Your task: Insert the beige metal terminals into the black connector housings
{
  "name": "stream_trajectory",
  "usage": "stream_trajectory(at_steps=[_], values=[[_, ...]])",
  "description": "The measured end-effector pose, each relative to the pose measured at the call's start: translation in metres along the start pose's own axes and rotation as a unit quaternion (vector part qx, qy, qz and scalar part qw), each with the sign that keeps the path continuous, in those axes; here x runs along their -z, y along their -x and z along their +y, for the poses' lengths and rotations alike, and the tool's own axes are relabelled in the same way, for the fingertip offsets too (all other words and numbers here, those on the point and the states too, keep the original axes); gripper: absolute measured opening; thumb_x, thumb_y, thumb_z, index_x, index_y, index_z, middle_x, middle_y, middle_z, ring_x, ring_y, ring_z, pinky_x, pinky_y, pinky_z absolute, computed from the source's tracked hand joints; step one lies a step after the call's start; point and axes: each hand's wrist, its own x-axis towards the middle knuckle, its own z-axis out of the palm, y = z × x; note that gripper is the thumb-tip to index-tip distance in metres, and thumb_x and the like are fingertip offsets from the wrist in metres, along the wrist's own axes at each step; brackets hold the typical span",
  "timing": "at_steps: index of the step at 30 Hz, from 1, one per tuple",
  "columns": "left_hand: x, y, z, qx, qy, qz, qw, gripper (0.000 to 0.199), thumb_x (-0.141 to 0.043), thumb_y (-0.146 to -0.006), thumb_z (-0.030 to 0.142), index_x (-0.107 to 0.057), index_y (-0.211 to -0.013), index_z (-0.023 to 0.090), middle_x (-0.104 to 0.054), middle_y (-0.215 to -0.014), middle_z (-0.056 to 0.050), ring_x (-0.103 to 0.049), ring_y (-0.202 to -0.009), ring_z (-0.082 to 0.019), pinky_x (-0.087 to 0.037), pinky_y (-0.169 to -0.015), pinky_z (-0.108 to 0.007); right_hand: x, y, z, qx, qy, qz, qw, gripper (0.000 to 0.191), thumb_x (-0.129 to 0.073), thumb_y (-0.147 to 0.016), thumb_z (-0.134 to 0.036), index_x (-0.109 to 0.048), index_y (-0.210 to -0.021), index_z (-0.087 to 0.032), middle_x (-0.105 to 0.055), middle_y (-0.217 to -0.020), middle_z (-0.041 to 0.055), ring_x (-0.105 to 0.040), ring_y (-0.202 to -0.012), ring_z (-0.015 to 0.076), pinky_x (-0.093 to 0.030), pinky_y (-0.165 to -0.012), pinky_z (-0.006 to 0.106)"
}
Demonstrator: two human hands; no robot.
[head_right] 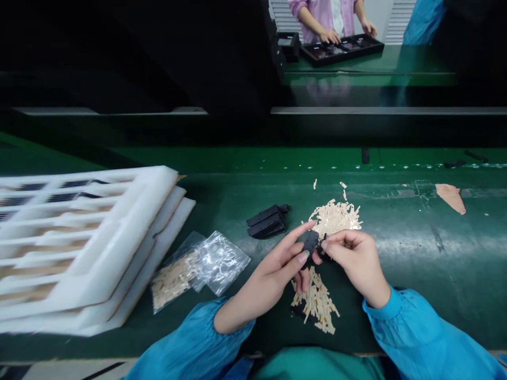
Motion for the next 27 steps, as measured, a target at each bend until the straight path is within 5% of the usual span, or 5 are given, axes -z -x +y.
stream_trajectory(at_steps=[9,27], values=[[-0.007,0.002,-0.003,0.003,-0.002,-0.005,1.0,0.046,-0.049,-0.105,0.028,-0.036,-0.149,0.034,-0.059,-0.107,-0.003,-0.076,-0.079,-0.016,-0.059,-0.07,-0.024,-0.005,0.003,-0.003,-0.003,-0.004,-0.009,1.0,0.012,-0.077,-0.076,-0.027,-0.077,-0.067,-0.02,-0.071,-0.057,0.0003,-0.057,-0.05,0.0125,-0.045,-0.053,0.024],[-0.014,0.007,-0.004,-0.029,-0.092,0.028,0.995,0.04,-0.049,-0.104,0.021,-0.037,-0.141,0.028,-0.066,-0.114,-0.008,-0.074,-0.076,-0.016,-0.059,-0.069,-0.027,-0.006,0.006,0.002,0.0,0.031,-0.001,1.0,0.014,-0.078,-0.077,-0.031,-0.076,-0.07,-0.02,-0.071,-0.064,0.0035,-0.062,-0.059,0.0187,-0.049,-0.061,0.032]])
